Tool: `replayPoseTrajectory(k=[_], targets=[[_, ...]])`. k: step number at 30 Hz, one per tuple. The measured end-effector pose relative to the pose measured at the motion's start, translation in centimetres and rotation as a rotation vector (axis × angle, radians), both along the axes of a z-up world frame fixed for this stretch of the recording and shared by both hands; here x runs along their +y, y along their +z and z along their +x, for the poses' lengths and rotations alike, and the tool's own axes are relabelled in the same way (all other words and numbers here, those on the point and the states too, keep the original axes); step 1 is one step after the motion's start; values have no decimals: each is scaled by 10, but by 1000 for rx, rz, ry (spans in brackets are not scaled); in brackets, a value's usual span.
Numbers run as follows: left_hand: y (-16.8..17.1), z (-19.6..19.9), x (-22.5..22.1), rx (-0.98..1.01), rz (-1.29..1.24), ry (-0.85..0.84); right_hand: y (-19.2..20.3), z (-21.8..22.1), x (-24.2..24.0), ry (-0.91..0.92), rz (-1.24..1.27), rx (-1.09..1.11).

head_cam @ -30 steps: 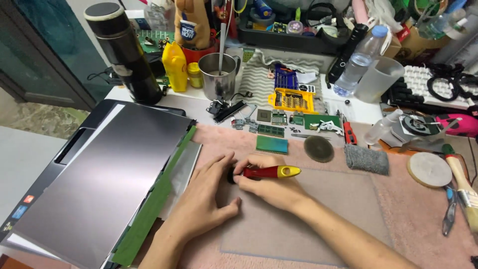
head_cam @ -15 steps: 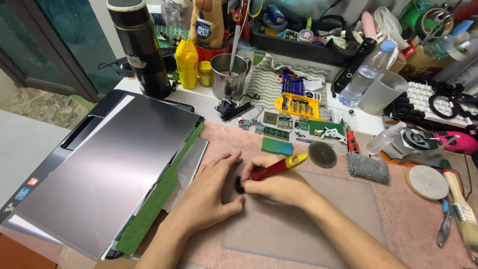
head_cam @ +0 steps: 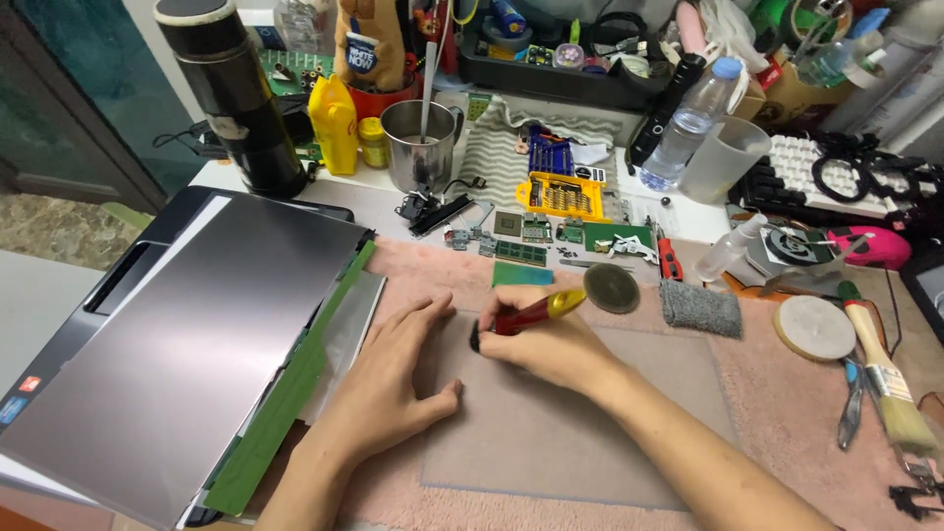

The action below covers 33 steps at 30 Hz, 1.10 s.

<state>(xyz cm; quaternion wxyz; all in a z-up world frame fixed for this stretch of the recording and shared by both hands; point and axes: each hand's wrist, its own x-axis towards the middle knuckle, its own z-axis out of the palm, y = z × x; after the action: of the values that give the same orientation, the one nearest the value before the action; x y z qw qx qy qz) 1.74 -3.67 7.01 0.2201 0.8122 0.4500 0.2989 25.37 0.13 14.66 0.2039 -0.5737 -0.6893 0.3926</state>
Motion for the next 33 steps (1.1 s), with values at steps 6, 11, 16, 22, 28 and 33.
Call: replayPoseTrajectory(k=[6, 11, 16, 22, 28, 33], targets=[[2, 0, -1, 12, -26, 10, 1, 13, -1, 120, -116, 19], [3, 0, -1, 1, -10, 6, -2, 11, -2, 86, 36, 11], [5, 1, 1, 6, -43, 8, -9, 28, 3, 240, -6, 81], [8, 3, -2, -18, 2, 41, -7, 32, 7, 96, 134, -103], [9, 1, -3, -19, 0, 30, -15, 48, 11, 80, -25, -105], [13, 1, -4, -30, -1, 7, -22, 51, 12, 39, 99, -54]])
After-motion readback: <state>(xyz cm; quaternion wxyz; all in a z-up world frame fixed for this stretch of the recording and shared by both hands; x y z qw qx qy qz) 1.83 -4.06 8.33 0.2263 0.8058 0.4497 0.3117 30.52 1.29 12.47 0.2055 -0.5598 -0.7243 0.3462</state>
